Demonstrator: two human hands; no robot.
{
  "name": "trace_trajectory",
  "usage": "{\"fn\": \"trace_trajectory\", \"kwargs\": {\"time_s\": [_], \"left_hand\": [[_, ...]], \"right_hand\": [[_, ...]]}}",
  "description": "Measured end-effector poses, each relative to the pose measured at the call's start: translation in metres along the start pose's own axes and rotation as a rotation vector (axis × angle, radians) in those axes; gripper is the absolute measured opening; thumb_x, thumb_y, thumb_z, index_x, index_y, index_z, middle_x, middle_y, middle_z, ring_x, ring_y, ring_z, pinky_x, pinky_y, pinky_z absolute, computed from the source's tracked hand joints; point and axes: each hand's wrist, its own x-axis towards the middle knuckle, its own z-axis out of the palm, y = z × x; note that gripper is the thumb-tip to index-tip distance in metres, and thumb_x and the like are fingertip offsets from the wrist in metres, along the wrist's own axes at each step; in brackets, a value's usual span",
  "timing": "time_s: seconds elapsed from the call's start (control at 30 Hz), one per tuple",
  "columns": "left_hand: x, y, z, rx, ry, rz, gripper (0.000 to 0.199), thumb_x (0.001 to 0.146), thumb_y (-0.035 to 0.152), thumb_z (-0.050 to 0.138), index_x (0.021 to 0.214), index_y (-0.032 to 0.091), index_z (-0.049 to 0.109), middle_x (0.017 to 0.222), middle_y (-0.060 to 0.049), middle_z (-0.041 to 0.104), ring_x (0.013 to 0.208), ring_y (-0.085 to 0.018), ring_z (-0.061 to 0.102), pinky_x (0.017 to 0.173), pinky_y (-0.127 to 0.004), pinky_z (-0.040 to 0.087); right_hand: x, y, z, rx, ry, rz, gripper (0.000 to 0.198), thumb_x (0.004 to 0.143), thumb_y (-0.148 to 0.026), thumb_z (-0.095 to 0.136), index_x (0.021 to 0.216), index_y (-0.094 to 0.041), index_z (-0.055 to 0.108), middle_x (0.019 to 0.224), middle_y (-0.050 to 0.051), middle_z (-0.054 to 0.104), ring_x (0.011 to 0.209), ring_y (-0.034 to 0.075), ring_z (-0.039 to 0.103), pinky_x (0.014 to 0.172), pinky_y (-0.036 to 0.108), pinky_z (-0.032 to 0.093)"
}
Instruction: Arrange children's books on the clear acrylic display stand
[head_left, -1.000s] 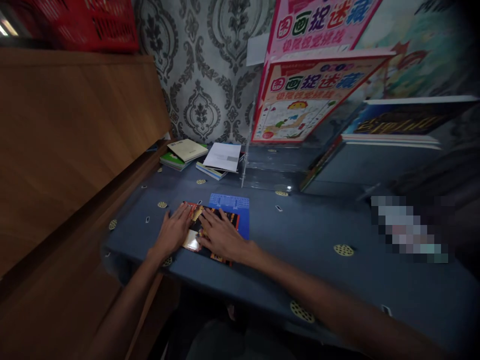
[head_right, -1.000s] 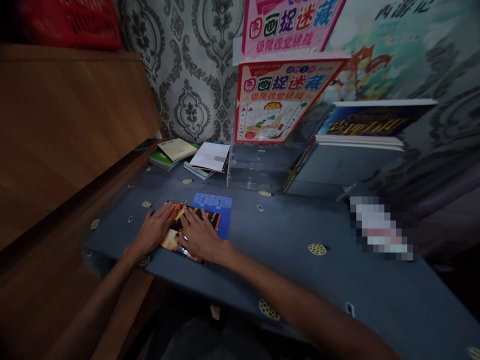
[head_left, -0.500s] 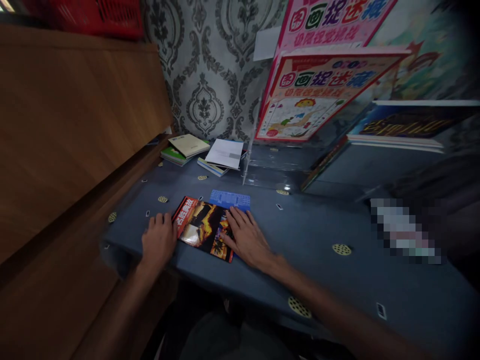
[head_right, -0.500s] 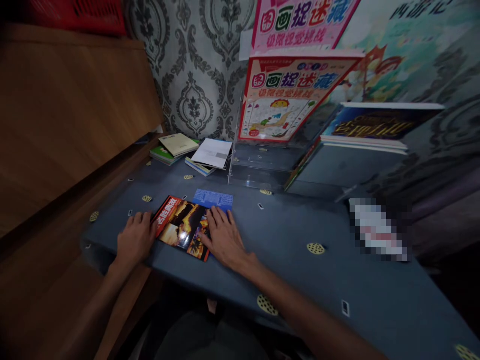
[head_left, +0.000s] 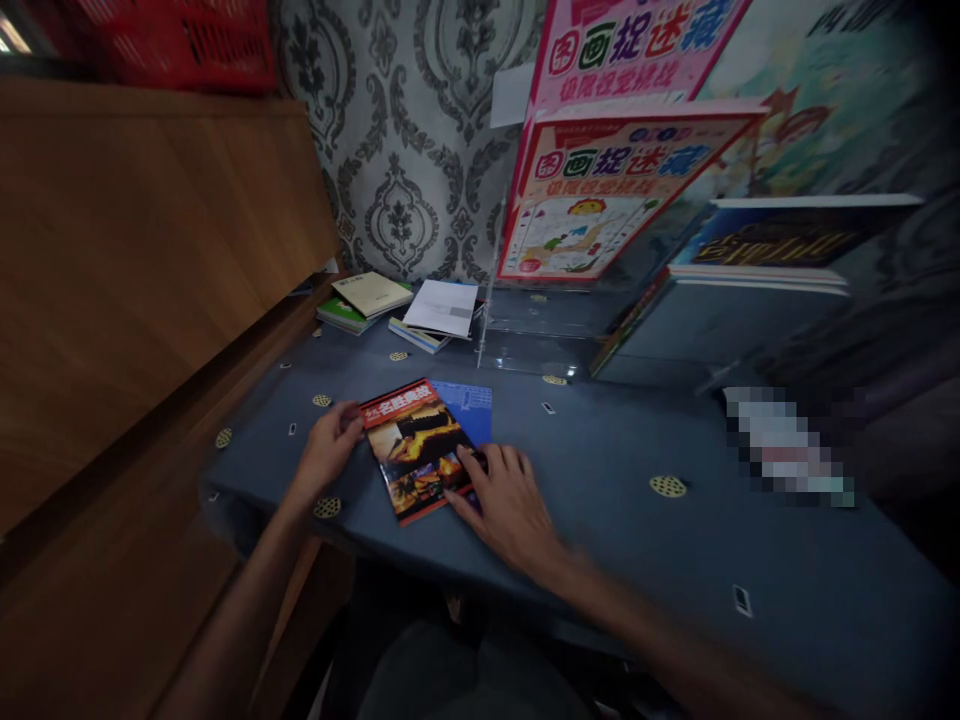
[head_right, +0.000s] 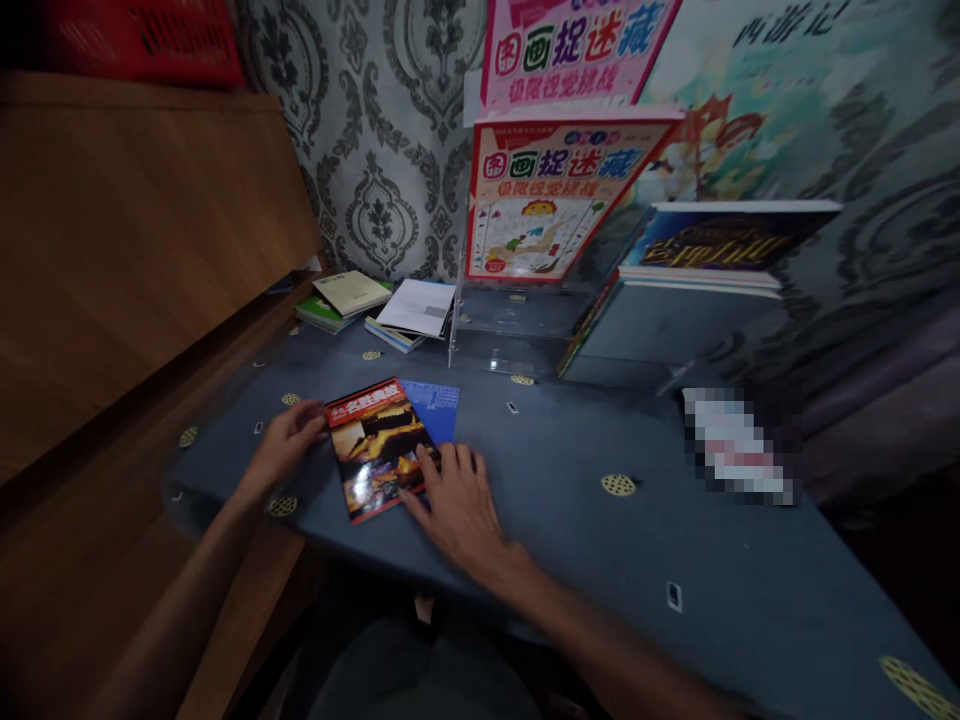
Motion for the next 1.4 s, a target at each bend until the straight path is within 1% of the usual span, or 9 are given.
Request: {"fn": "trace_trajectory", "kwargs": {"time_s": [0.13,0.3,0.5,0.7,0.83,0.97,1.07,1.23,1.4], "left_hand": [[0.026,0.015,0.031,-0.034,-0.191,0.126,0.033,0.088,0.023,0.05,0.117,0.016,0.062,0.118,-0.012,0.073,0.108,-0.025,0.069,0.095,-0.041,0.057],[0.025,0.046,0.066,0.367,-0.258,0.413,0.033,0.094,0.021,0.042,0.117,0.013,0.064,0.121,-0.016,0.069,0.119,-0.03,0.061,0.106,-0.05,0.047],[0.025,0.064,0.106,0.475,-0.526,0.668,0.043,0.101,0.023,0.032,0.141,0.02,0.05,0.147,-0.01,0.055,0.143,-0.021,0.043,0.119,-0.047,0.032],[0.041,0.033,0.092,0.566,-0.397,0.542,0.045,0.1,0.02,0.033,0.142,0.013,0.048,0.151,-0.017,0.049,0.144,-0.025,0.041,0.118,-0.051,0.031],[0.037,0.009,0.074,0.519,-0.281,0.51,0.047,0.099,0.016,0.035,0.144,0.015,0.047,0.151,-0.016,0.049,0.145,-0.024,0.04,0.117,-0.049,0.035],[0.032,0.002,0.072,0.448,-0.217,0.491,0.051,0.096,0.012,0.036,0.146,0.016,0.045,0.151,-0.017,0.049,0.144,-0.025,0.042,0.116,-0.051,0.036],[0.031,0.003,0.075,0.406,-0.186,0.479,0.053,0.094,0.009,0.036,0.146,0.017,0.045,0.149,-0.015,0.053,0.141,-0.024,0.045,0.116,-0.051,0.038],[0.031,0.006,0.076,0.326,-0.151,0.466,0.048,0.094,0.01,0.035,0.138,0.012,0.052,0.143,-0.017,0.058,0.138,-0.025,0.049,0.116,-0.047,0.038],[0.033,0.007,0.072,0.217,-0.176,0.402,0.044,0.096,0.017,0.034,0.134,0.01,0.055,0.137,-0.016,0.063,0.132,-0.025,0.055,0.115,-0.044,0.039]], "right_hand": [[-0.022,0.003,-0.005,0.116,0.022,-0.056,0.039,0.1,-0.039,0.047,0.127,-0.017,0.065,0.106,0.014,0.065,0.098,0.029,0.058,0.091,0.049,0.05],[-0.013,0.012,-0.007,0.265,0.056,-0.118,0.025,0.099,-0.026,0.05,0.109,-0.017,0.071,0.098,0.01,0.067,0.094,0.025,0.06,0.088,0.042,0.053],[0.011,0.019,-0.007,0.193,0.004,-0.152,0.032,0.091,-0.028,0.063,0.122,-0.018,0.065,0.121,0.013,0.063,0.107,0.029,0.056,0.091,0.047,0.052],[0.015,0.021,-0.011,0.196,-0.064,-0.145,0.043,0.09,-0.034,0.067,0.13,-0.021,0.062,0.124,0.012,0.062,0.111,0.029,0.057,0.094,0.048,0.051],[0.04,0.04,-0.011,0.193,-0.14,-0.171,0.063,0.085,-0.054,0.071,0.134,-0.017,0.059,0.135,0.015,0.059,0.122,0.031,0.053,0.106,0.051,0.043],[0.065,0.065,0.001,0.167,-0.15,-0.139,0.073,0.088,-0.062,0.062,0.142,-0.014,0.051,0.153,0.02,0.042,0.138,0.034,0.043,0.114,0.055,0.033],[0.063,0.067,0.008,0.159,-0.128,-0.097,0.07,0.094,-0.059,0.054,0.147,-0.015,0.046,0.156,0.019,0.039,0.142,0.033,0.04,0.116,0.06,0.03],[0.032,0.031,0.003,0.15,-0.131,-0.125,0.055,0.101,-0.039,0.047,0.149,-0.014,0.043,0.155,0.016,0.043,0.147,0.031,0.035,0.121,0.061,0.022],[0.024,-0.025,0.001,0.232,-0.237,-0.389,0.046,0.104,-0.032,0.04,0.147,-0.016,0.047,0.154,0.011,0.047,0.147,0.027,0.035,0.123,0.057,0.02]]}}
